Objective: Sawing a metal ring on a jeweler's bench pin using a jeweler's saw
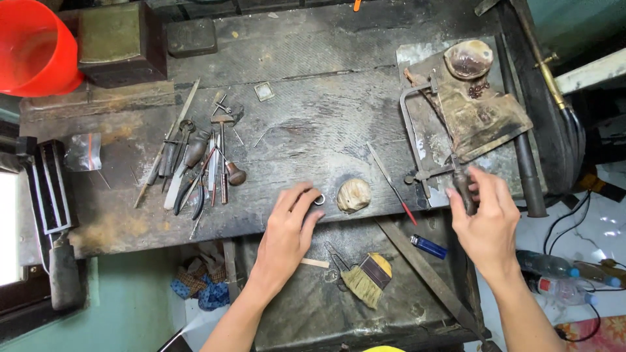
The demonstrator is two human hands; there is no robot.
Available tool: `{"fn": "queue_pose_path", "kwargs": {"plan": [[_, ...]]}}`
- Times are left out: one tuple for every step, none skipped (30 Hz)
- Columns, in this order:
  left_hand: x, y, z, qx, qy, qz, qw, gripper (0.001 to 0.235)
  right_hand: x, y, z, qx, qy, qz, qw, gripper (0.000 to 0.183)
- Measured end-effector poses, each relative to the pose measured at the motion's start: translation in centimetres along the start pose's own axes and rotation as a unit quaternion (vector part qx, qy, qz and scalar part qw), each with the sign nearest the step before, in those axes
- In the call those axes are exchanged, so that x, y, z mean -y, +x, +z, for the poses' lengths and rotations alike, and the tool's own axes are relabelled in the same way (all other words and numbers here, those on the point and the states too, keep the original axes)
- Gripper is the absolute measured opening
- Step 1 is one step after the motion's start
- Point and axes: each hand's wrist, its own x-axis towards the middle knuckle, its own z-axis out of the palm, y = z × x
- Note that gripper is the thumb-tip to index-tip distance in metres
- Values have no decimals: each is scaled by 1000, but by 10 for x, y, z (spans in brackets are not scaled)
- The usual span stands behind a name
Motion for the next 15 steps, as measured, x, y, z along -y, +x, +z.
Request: {"fn": "queue_pose_path", "kwargs": {"plan": [[-4,-4,-2,1,0,-1,1000,27,-6,-2,1,1,1,0,1000,41],[-7,-8,-5,-19,-3,-5,1000,18,-12,-4,3,16,1,14,1000,41],[-10,-12,-8,-41,-5,-11,999,10,-18,-5,5,32,3,27,999,41],[-7,-18,-7,-42,-3,-12,999,10,-17,-5,5,33,4,25,999,41],[-3,-25,-6,-39,30,-14,999,15,-16,-5,5,10,-6,-5,1000,35],[0,-31,-5,-35,63,-15,997,33,-15,-4,6,-13,-15,-36,999,31],[-2,-30,-8,-36,65,-17,997,33,-12,-6,5,-11,-12,-37,999,31],[-5,-29,-11,-49,46,-10,998,14,-9,-8,3,-32,-7,-40,999,29],[-7,-28,-13,-64,26,-2,998,14,-7,-10,2,-53,-3,-44,998,28],[-8,-25,-20,-64,27,-4,998,14,-6,-18,2,-52,-1,-45,998,28],[-8,-21,-28,-48,17,19,999,30,-5,-26,3,-46,49,-18,998,32],[-8,-17,-34,-32,7,42,999,52,-5,-34,4,-39,99,9,994,35],[-3,-14,-41,-31,8,40,999,52,11,-38,0,-37,101,10,994,35],[3,-11,-47,-79,64,26,994,36,26,-42,-4,-24,165,68,984,36],[8,-7,-53,-128,118,14,985,21,41,-45,-9,-11,228,124,966,37]]}}
